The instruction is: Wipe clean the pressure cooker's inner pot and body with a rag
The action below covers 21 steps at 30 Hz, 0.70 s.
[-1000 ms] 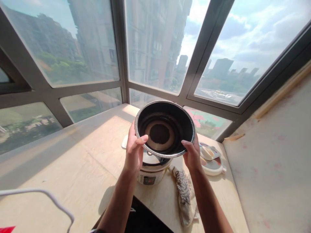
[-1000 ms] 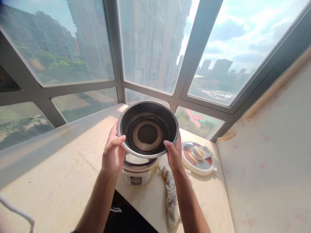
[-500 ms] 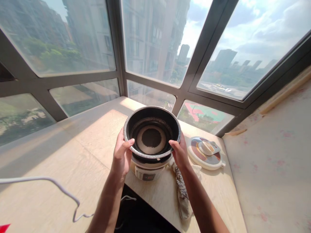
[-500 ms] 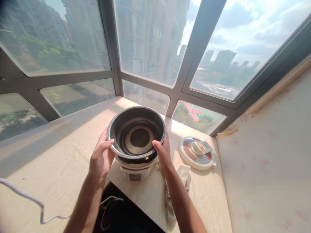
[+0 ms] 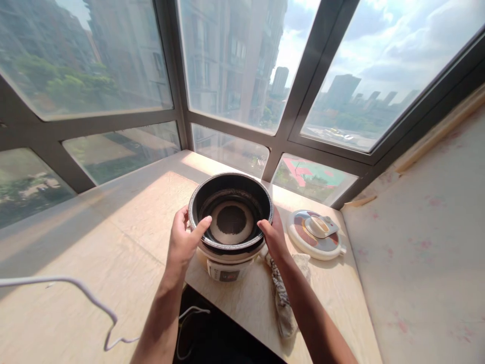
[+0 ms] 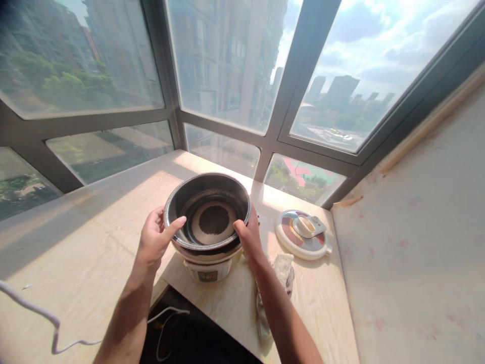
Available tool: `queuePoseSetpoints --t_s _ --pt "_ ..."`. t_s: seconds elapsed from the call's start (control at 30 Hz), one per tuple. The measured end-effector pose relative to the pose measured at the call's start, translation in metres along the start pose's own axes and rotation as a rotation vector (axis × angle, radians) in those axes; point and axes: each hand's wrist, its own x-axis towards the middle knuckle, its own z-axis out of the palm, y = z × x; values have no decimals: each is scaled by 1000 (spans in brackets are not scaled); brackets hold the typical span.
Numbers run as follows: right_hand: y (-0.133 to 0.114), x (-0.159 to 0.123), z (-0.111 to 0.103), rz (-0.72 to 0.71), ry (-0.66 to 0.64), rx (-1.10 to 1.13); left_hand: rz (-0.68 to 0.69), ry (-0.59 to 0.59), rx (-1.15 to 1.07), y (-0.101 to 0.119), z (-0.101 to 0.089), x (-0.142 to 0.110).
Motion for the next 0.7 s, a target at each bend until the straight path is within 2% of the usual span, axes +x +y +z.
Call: queuePoseSetpoints --t_s 0.1,0.23,0.33,0.43,0.57,0.7 --pt "-6 0 1 36 55 -40 15 54 120 -4 1 -1" --pt "-9 0 2 30 47 -96 42 172 216 -7 4 -1" --pt "-10 2 2 9 32 -111 7 233 295 -10 4 1" --pt "-9 3 2 -12 28 -126 -9 235 307 -16 4 3" --pt "-2 5 0 5 10 -168 76 217 244 -28 5 5" --pt "8 7 -4 12 3 -186 42 214 160 -36 7 4"
